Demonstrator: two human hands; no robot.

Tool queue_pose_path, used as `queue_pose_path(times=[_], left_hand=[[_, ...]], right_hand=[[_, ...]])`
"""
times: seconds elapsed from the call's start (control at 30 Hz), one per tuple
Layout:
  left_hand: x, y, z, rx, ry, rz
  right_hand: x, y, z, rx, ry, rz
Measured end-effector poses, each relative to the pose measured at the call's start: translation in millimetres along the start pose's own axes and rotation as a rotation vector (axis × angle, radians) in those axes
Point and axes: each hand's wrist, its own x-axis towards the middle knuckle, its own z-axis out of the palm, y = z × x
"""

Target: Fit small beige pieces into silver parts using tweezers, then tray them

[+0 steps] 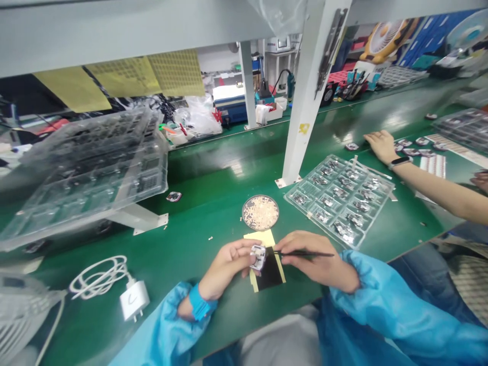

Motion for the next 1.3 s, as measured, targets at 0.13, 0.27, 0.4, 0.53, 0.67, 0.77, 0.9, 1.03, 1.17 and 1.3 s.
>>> queue_pose_path(times=[0.13, 0.27, 0.4, 0.53, 0.67, 0.77, 0.9, 1.03, 1.17, 1.3], left_hand=[[-1.8, 1.4, 1.1, -0.013, 0.006, -0.004], [-2.2, 1.0, 0.4, -0.021, 0.018, -0.005], [-2.1, 0.4, -0.1, -0.021, 0.021, -0.008], [-2.1, 0.7, -0.1, 0.01, 0.041, -0.033], [-2.0, 1.7, 1.8, 0.046, 0.058, -0.038], [-1.6, -0.5, 3.9, 0.053, 0.044, -0.02], [-0.3, -8.4, 4.9, 0.07, 0.035, 0.005], [1.3, -10.9, 2.9, 0.024, 0.053, 0.086], [1.2, -4.1, 0.8, 0.101, 0.155, 0.138], [2.4, -0.7, -0.8, 0.222, 0.199, 0.134]], right_hand=[[6.6, 4.2, 10.0, -0.043, -0.096, -0.157], [9.1, 9.4, 12.0, -0.074, -0.145, -0.161], [9.7, 11.1, 11.2, -0.081, -0.17, -0.149], [8.6, 15.0, 14.1, -0.051, -0.121, -0.125], [1.4, 19.3, 24.8, 0.015, 0.079, 0.063], [-5.1, 19.0, 34.5, 0.041, 0.226, 0.286], [-3.6, 13.6, 31.2, 0.206, 0.293, 0.494], [13.3, 9.7, -10.1, 0.136, 0.377, 0.39], [35.9, 21.2, -63.1, -0.627, 0.248, 0.47], [51.6, 46.4, -84.2, -1.126, -0.027, 0.678]])
